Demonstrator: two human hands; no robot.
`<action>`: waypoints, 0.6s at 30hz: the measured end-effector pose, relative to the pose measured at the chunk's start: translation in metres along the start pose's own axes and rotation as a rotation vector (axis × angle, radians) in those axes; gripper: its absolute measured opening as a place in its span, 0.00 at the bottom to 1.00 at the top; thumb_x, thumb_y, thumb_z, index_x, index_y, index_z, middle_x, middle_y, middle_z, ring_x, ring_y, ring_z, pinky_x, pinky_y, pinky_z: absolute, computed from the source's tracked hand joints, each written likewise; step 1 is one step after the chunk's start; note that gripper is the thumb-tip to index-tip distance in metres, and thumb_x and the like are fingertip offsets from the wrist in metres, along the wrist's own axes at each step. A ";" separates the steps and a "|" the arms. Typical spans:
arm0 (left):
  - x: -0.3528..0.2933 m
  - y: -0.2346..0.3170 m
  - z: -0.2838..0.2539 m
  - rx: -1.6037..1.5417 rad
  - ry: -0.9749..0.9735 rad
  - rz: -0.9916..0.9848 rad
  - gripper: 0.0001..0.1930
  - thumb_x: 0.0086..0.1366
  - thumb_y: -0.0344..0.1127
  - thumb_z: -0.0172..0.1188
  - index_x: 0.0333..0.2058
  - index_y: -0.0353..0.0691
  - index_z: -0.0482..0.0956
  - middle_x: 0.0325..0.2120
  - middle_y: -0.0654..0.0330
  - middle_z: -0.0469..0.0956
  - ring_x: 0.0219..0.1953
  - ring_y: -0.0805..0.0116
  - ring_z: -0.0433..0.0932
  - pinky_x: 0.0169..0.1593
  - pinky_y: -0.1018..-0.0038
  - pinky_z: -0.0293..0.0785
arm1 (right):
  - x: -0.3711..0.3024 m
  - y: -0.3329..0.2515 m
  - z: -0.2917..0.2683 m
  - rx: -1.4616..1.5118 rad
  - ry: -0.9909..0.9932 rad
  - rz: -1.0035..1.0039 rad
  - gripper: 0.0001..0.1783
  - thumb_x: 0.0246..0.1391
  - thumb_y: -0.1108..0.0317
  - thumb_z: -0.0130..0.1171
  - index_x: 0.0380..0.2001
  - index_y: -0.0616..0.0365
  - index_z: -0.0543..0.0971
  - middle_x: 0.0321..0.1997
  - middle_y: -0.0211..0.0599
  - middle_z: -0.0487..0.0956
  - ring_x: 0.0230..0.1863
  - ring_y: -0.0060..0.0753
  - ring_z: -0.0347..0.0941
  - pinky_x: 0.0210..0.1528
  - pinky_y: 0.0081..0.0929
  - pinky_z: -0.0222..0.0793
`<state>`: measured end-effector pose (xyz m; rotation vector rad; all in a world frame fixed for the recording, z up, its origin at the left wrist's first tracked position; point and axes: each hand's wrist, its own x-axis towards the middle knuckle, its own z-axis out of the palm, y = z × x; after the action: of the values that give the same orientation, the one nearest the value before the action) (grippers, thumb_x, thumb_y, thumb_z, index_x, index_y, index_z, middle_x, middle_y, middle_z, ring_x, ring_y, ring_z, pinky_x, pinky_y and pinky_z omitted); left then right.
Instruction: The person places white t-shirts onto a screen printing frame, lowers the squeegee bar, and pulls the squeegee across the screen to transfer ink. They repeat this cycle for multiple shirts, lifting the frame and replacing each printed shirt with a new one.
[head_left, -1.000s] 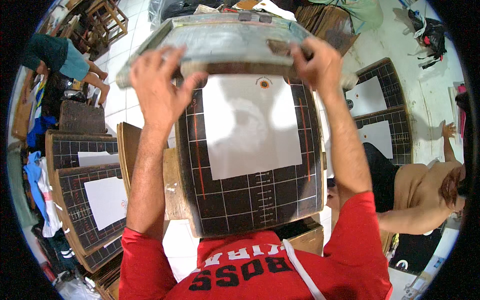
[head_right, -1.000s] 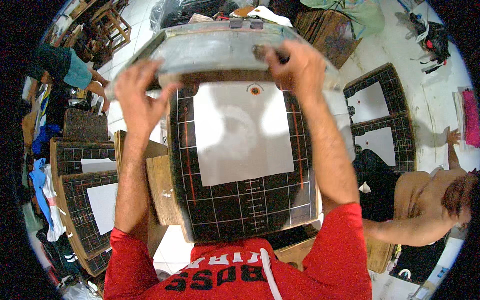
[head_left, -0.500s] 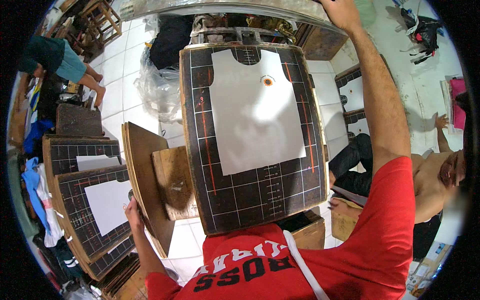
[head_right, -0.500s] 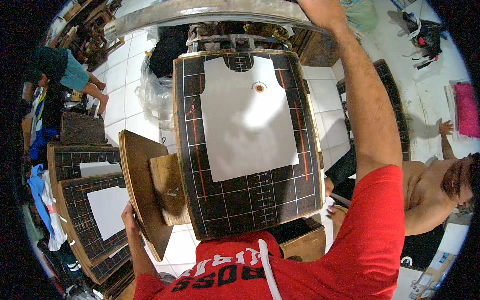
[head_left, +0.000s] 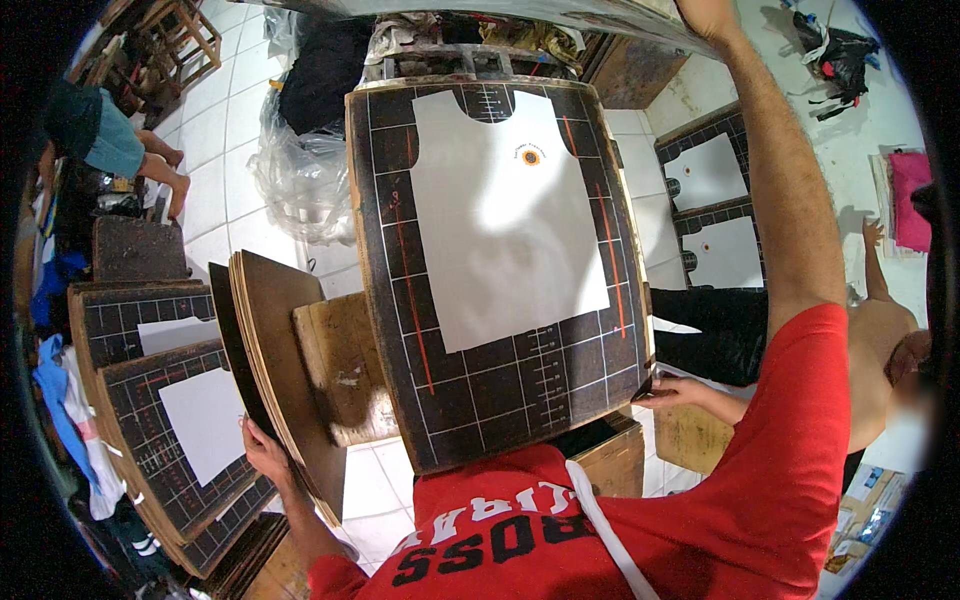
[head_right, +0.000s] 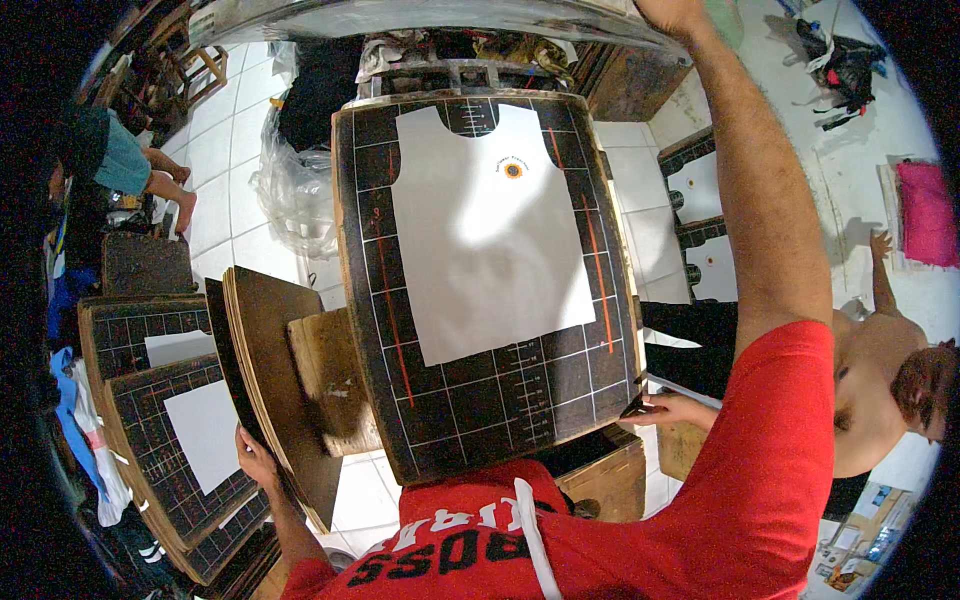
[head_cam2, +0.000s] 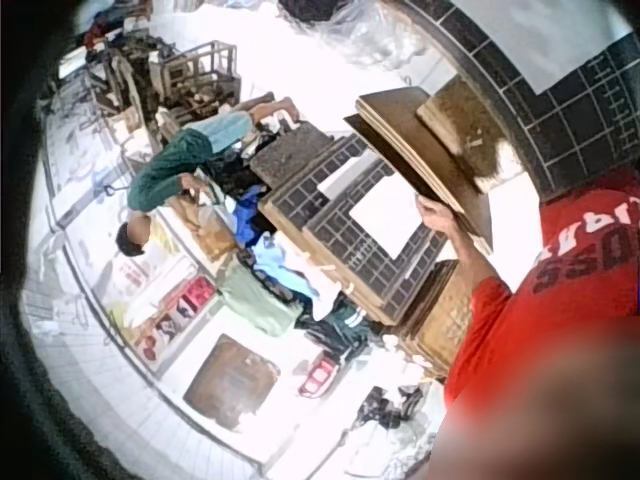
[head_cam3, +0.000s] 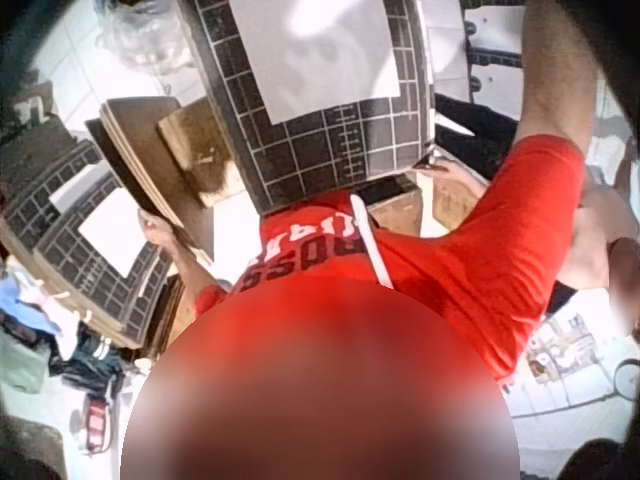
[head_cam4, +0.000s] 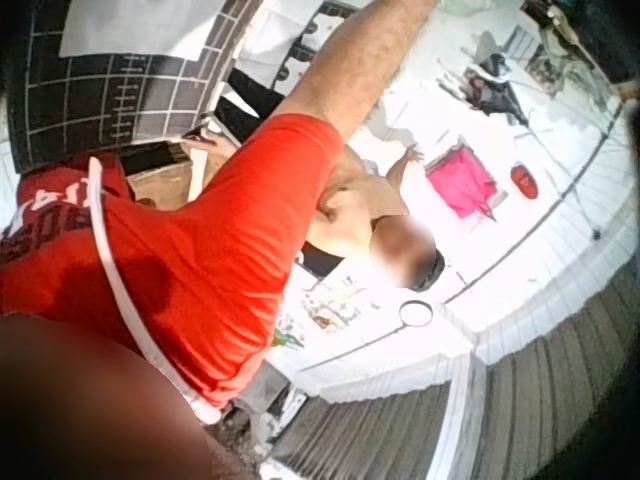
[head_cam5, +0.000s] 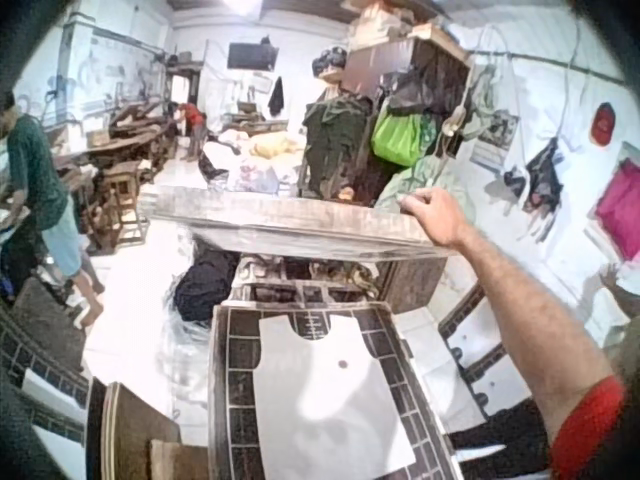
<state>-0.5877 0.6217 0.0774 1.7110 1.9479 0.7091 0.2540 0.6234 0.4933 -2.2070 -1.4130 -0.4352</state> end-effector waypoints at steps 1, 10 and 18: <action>0.001 -0.001 0.000 0.078 0.053 0.022 0.25 0.76 0.48 0.57 0.58 0.29 0.79 0.53 0.43 0.82 0.56 0.52 0.80 0.61 0.63 0.72 | 0.002 0.000 -0.001 0.005 -0.002 0.007 0.27 0.60 0.47 0.57 0.31 0.63 0.86 0.28 0.47 0.84 0.31 0.35 0.79 0.40 0.37 0.71; 0.025 0.030 -0.008 0.458 -0.056 -0.151 0.16 0.61 0.39 0.69 0.43 0.33 0.85 0.34 0.43 0.86 0.38 0.41 0.85 0.42 0.55 0.78 | 0.015 0.032 0.009 0.001 0.021 -0.022 0.26 0.60 0.49 0.57 0.32 0.66 0.85 0.26 0.50 0.83 0.28 0.31 0.76 0.37 0.37 0.71; -0.038 0.119 -0.091 0.283 0.211 -0.055 0.15 0.56 0.27 0.60 0.43 0.34 0.85 0.31 0.44 0.83 0.35 0.48 0.83 0.42 0.60 0.77 | 0.021 0.023 0.072 -0.073 -0.112 -0.057 0.42 0.59 0.27 0.50 0.54 0.55 0.84 0.53 0.53 0.84 0.56 0.54 0.79 0.62 0.42 0.69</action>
<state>-0.5502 0.5881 0.2237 1.7961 2.3262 0.6408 0.2841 0.6709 0.4388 -2.2850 -1.5446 -0.3935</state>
